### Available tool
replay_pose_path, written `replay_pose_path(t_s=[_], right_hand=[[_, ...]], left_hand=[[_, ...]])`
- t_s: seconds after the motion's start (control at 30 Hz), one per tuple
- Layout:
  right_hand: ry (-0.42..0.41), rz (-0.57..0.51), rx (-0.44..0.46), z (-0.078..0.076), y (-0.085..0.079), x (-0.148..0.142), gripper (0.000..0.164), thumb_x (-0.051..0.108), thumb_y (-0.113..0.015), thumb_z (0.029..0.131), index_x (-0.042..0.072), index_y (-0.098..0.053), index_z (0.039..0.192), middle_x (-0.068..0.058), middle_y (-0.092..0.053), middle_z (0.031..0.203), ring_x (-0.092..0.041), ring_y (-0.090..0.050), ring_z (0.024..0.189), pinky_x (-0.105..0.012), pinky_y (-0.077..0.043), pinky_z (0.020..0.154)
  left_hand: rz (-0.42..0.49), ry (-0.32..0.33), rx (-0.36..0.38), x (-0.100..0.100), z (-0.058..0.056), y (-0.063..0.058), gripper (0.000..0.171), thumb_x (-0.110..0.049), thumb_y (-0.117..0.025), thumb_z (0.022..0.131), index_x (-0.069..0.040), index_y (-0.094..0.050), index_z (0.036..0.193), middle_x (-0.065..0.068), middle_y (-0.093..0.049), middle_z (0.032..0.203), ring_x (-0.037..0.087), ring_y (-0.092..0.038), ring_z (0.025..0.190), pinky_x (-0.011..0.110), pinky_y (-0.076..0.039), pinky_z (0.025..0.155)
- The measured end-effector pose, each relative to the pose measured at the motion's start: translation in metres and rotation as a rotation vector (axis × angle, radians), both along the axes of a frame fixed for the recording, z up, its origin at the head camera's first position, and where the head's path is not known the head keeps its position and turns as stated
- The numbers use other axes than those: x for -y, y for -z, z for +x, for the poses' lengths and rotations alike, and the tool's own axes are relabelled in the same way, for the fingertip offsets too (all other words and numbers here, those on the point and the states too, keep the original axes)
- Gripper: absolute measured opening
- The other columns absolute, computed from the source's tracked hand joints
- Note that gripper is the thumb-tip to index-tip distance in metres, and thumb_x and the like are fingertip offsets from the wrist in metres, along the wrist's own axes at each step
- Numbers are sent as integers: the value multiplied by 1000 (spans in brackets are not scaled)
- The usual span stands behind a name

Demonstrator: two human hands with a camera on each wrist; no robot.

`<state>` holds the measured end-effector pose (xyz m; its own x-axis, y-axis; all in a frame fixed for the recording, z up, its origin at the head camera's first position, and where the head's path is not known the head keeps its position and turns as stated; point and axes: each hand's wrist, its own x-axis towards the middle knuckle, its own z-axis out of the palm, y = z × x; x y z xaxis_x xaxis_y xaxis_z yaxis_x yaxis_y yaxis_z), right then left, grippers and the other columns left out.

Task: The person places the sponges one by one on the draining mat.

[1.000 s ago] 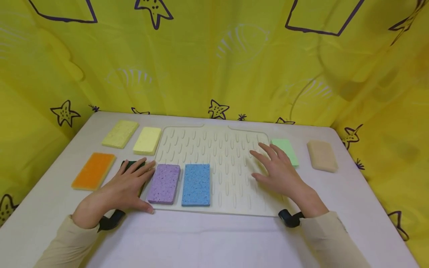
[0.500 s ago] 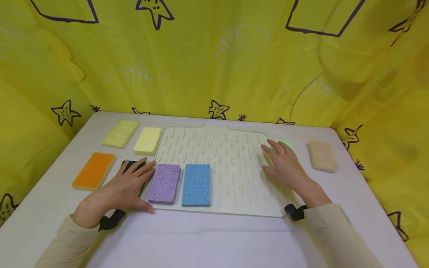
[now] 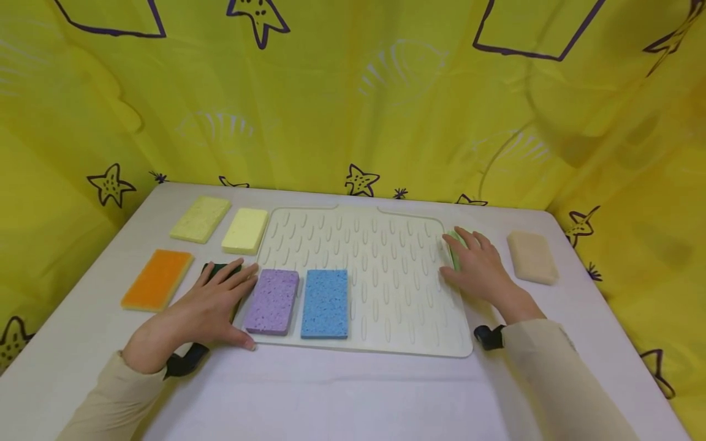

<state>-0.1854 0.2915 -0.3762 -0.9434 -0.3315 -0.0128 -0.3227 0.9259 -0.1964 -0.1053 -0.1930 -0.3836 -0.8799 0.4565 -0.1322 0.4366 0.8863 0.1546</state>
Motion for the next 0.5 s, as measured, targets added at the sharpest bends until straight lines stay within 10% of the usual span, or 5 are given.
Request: replay_pose_path(t_s=[0.5], right_hand=[[-43, -25, 94, -13, 0, -10, 53, 11, -55, 96, -6, -42, 144, -40, -25, 151, -61, -24, 137, -72, -16, 110]], left_hand=[[-5, -4, 10, 0, 0, -1, 121, -75, -78, 58, 1, -45, 146, 13, -31, 161, 40, -18, 151, 73, -9, 115]])
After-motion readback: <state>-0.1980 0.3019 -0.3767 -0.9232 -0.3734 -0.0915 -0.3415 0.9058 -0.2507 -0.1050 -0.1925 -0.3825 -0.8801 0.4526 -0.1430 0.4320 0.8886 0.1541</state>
